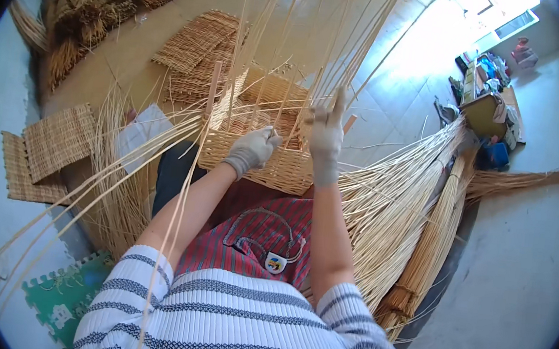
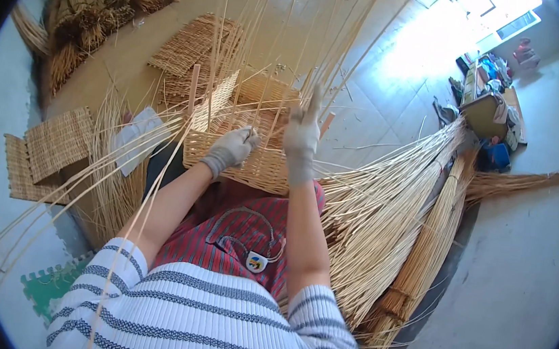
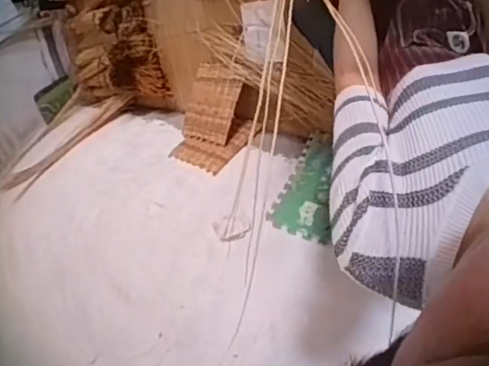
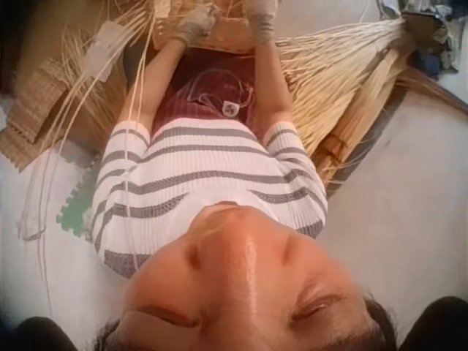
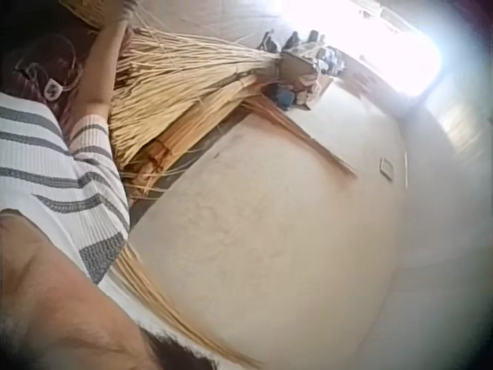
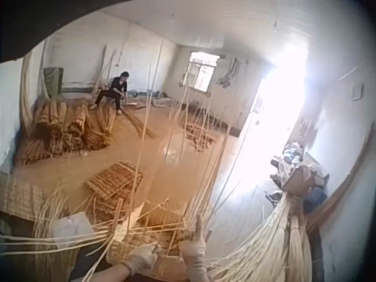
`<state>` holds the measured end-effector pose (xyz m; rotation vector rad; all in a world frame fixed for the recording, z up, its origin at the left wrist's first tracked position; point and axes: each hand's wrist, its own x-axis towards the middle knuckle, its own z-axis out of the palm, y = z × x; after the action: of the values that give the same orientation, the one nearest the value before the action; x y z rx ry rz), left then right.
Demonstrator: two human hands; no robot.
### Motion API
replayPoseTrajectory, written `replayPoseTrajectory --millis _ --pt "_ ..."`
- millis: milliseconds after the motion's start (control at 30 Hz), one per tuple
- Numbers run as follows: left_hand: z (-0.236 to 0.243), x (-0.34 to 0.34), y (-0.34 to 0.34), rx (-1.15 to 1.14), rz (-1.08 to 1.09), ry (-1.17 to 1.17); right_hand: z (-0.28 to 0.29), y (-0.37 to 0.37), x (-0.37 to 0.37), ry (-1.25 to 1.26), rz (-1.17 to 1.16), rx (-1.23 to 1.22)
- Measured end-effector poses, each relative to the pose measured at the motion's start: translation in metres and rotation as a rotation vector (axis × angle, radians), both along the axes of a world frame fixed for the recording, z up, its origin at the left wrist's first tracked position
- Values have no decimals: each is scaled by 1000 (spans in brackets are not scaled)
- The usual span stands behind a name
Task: Weaving a rectangular basket using long reeds.
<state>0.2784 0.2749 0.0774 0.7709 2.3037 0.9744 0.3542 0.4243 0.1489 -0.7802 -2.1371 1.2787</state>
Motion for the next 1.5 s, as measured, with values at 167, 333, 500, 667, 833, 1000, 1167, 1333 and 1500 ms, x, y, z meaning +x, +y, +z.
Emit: replayPoseTrajectory --millis 167,333,500,667,833,1000,1167,1333,1500 --pt "12 11 7 74 17 -181 -6 4 19 339 249 621" --pt "-5 19 10 136 92 -400 2 17 -45 266 27 436" --pt "14 22 7 58 73 -430 -78 25 71 693 -138 105" --pt "39 10 15 86 92 235 -65 -6 119 565 -172 -403" --pt "26 21 23 -46 105 337 -46 -14 116 577 -52 -338" --pt "41 59 32 531 102 508 -53 29 126 296 -163 -527" --pt "2 68 68 220 75 -316 -23 43 60 206 -60 710" --pt "-3 68 58 229 66 98 -26 80 38 744 -113 -68" --pt "8 93 55 386 -271 845 -79 82 115 686 -352 -435"
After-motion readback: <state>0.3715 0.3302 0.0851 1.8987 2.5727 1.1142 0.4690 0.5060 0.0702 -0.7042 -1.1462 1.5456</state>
